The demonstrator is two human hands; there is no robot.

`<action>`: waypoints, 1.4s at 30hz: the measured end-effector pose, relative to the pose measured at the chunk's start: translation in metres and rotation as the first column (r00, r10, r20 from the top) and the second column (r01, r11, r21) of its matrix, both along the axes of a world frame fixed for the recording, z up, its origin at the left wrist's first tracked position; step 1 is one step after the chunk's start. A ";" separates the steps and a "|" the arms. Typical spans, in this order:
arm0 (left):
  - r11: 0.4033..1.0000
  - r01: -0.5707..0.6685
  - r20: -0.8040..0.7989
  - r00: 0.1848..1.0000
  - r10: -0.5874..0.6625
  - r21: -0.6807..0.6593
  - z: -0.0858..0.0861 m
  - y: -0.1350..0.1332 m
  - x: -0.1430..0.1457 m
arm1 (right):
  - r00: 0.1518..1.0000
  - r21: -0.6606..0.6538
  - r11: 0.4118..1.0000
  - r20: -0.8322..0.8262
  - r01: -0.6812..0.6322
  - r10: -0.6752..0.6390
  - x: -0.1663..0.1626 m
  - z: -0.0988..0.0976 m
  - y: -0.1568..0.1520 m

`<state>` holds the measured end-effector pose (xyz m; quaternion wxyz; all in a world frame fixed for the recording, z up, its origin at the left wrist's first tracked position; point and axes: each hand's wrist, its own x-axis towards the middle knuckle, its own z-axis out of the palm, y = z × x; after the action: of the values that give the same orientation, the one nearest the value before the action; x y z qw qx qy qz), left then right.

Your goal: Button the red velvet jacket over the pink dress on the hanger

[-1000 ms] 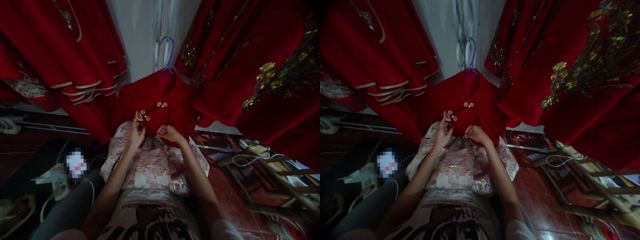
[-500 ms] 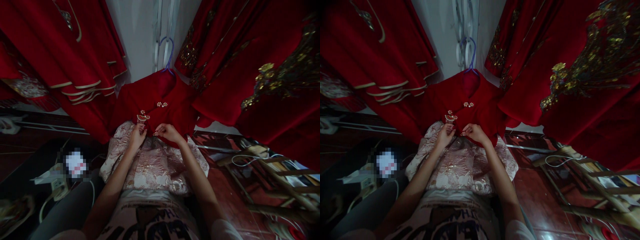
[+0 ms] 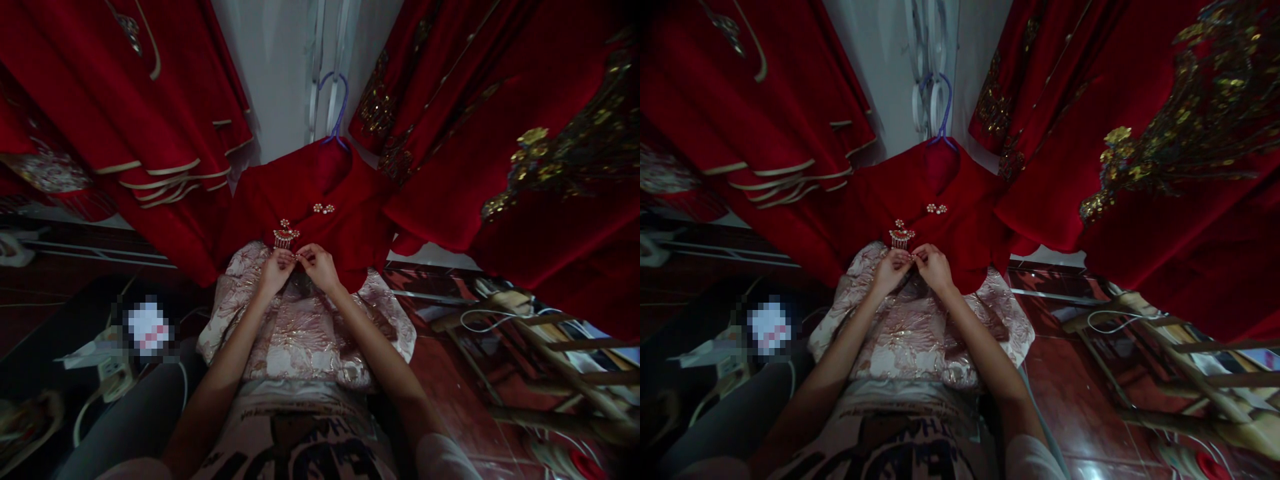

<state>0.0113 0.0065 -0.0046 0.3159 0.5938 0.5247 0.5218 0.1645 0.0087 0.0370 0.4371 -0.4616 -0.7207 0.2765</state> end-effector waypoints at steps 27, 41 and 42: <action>0.986 -0.140 -0.100 0.984 0.149 0.092 -0.003 0.003 -0.016 | 0.997 0.042 0.999 0.071 0.018 -0.021 0.020 0.032 -0.007; 0.983 0.074 -0.361 0.933 -0.007 0.171 0.007 -0.013 -0.010 | 0.986 -0.125 0.991 0.150 -0.053 0.072 0.019 -0.001 0.002; 0.981 0.076 -0.380 0.925 -0.003 0.177 0.007 -0.013 -0.011 | 0.987 -0.130 0.990 0.145 -0.048 0.067 0.018 -0.004 0.003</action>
<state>0.0007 -0.0061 0.0021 0.1618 0.7208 0.5119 0.4385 0.1827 0.0114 0.0328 0.3437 -0.4866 -0.7456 0.2987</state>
